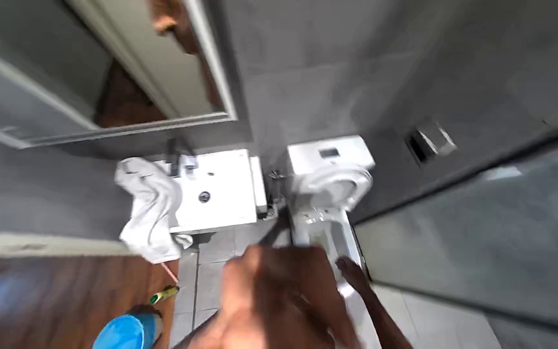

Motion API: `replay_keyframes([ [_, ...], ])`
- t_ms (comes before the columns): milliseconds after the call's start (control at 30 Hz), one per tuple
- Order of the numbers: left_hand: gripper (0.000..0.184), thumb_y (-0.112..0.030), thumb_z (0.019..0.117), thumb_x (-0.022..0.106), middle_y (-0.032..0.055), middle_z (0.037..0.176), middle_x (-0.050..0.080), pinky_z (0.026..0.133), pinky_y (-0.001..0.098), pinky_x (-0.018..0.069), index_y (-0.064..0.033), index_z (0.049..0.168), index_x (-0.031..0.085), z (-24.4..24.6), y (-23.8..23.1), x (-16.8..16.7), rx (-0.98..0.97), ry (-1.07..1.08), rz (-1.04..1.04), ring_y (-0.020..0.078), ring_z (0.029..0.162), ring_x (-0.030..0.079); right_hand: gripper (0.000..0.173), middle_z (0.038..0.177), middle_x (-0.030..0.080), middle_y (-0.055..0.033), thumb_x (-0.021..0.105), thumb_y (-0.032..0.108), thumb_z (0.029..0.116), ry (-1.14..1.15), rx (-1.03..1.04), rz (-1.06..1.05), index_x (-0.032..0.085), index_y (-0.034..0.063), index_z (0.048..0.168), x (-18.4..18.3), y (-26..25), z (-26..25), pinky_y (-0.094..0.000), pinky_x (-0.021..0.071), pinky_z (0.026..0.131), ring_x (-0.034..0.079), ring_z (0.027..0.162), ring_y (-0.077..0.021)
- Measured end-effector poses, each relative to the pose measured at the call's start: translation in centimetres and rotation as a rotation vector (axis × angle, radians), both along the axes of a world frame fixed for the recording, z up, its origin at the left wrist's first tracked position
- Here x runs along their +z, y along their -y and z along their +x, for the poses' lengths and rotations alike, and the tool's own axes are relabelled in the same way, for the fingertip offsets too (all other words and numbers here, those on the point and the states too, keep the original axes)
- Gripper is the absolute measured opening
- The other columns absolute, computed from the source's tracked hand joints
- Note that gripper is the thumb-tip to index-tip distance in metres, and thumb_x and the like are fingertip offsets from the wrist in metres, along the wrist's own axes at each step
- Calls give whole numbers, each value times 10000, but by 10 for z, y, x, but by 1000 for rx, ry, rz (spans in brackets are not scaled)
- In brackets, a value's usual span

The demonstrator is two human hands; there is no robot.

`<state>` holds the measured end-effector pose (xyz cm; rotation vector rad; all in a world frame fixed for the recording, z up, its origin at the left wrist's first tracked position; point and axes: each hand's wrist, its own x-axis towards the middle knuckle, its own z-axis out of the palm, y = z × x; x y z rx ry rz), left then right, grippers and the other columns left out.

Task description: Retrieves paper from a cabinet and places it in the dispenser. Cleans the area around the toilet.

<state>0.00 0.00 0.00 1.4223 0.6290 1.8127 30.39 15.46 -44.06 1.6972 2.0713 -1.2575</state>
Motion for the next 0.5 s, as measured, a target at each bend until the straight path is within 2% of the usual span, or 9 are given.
replay_keyframes([
  [67, 219, -212, 1027, 556, 26, 989, 722, 838, 289, 564, -99, 920, 709, -17, -26, -58, 218, 84, -77, 112, 939, 674, 343, 1131, 719, -224, 537, 257, 1071, -111, -79, 42, 665, -2, 1256, 1, -22, -11, -584, 565, 914, 712, 1015, -371],
  [100, 196, -96, 990, 539, 65, 987, 723, 831, 304, 568, -46, 931, 719, -22, -27, -80, 325, 216, -240, 137, 928, 677, 319, 1110, 723, -220, 555, 228, 1064, -178, -110, 36, 662, -5, 1252, 1, -30, -25, -581, 580, 862, 720, 968, -368],
  [133, 200, -23, 969, 499, 94, 981, 713, 776, 296, 549, -2, 945, 697, -27, -23, -95, 428, 366, -481, 145, 878, 661, 309, 1107, 721, -219, 568, 212, 1057, -249, -114, 22, 657, -8, 1255, 5, -37, -46, -579, 581, 833, 717, 948, -365],
  [167, 208, -27, 988, 476, 88, 990, 703, 721, 281, 516, -3, 991, 682, -34, -17, -106, 491, 509, -744, 135, 838, 637, 316, 1108, 717, -216, 579, 214, 1050, -325, -90, 11, 652, -12, 1258, 14, -42, -75, -571, 583, 812, 713, 938, -356],
  [233, 187, -88, 1030, 464, 33, 973, 683, 628, 249, 470, -68, 1073, 646, -51, -2, -131, 494, 750, -1108, 97, 747, 598, 340, 1099, 723, -190, 586, 242, 1045, -477, 25, 5, 649, -10, 1265, 47, -44, -147, -528, 605, 799, 721, 927, -306],
  [300, 173, -104, 1033, 465, 28, 920, 668, 566, 234, 466, -84, 1085, 629, -68, 23, -151, 474, 920, -1180, 92, 667, 579, 352, 1094, 724, -157, 575, 245, 1043, -645, 187, 25, 643, -11, 1274, 91, -33, -239, -457, 613, 810, 718, 930, -245],
  [400, 172, -97, 1045, 452, 39, 903, 665, 548, 231, 482, -71, 1082, 618, -92, 61, -164, 474, 1028, -1106, 96, 643, 585, 337, 1114, 731, -154, 545, 185, 1052, -871, 416, 49, 630, -37, 1290, 178, 4, -377, -391, 615, 828, 724, 954, -206],
  [500, 173, -106, 1055, 449, 36, 915, 669, 560, 230, 497, -84, 1074, 619, -139, 96, -167, 422, 1077, -1065, 98, 655, 599, 337, 1131, 739, -116, 518, 182, 1065, -965, 572, 63, 605, 17, 1346, 251, 46, -497, -409, 607, 854, 723, 972, -201],
])
